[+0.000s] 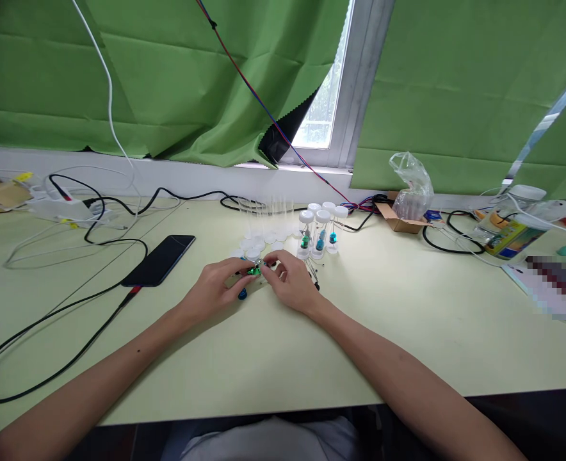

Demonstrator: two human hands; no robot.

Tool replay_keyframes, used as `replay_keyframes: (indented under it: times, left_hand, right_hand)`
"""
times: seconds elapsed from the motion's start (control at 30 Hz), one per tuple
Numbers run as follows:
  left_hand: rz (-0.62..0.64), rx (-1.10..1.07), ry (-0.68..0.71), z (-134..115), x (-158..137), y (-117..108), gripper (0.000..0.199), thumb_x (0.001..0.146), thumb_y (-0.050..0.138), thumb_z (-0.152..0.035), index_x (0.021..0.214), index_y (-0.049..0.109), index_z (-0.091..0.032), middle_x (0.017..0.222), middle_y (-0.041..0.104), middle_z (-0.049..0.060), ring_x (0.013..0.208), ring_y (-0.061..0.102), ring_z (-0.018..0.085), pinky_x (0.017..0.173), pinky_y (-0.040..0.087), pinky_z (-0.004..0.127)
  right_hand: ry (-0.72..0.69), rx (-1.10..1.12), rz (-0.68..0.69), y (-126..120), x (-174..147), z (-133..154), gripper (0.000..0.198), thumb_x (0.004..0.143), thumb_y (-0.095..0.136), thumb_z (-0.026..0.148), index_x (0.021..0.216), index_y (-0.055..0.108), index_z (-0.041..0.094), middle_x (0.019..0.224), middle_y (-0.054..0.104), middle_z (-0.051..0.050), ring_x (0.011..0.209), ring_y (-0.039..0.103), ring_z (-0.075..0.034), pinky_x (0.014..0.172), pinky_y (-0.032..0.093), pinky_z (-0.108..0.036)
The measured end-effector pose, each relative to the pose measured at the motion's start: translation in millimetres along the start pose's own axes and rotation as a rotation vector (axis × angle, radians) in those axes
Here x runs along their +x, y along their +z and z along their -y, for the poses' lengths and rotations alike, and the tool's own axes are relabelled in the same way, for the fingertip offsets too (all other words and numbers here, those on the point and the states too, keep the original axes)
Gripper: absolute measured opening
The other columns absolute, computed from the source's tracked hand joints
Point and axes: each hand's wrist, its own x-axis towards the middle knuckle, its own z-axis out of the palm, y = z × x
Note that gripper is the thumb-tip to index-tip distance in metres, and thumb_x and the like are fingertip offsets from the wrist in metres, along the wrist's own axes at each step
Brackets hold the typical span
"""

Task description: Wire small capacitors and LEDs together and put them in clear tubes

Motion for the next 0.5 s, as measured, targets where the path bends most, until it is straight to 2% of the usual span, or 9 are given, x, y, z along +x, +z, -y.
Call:
replay_keyframes:
  times: [0.3, 0.5]
  left_hand:
    - [-0.006, -0.003, -0.024, -0.3, -0.3, 0.3, 0.021, 0.095, 0.053, -0.029, 0.102, 0.07, -0.019, 0.088, 0.074, 0.005, 0.079, 0.069, 0.019, 0.075, 0.054, 0.03]
    - [0.011, -0.023, -0.042, -2.2, 0.2, -0.2, 0.021, 0.096, 0.053, -0.031, 0.1, 0.069, -0.019, 0.088, 0.073, 0.005, 0.078, 0.068, 0.018, 0.073, 0.054, 0.03]
  right_hand:
    - [-0.023, 0.037, 0.019, 0.4, -1.0, 0.8, 0.022, 0.093, 0.057, 0.039, 0.105, 0.06, 0.021, 0.105, 0.065, -0.007, 0.064, 0.059, -0.012, 0.058, 0.052, -0.027]
    - [0.017, 0.066, 0.015, 0.4, -1.4, 0.4, 0.026, 0.096, 0.054, 0.045, 0.103, 0.06, 0.021, 0.091, 0.064, -0.003, 0.057, 0.058, -0.011, 0.058, 0.05, -0.028]
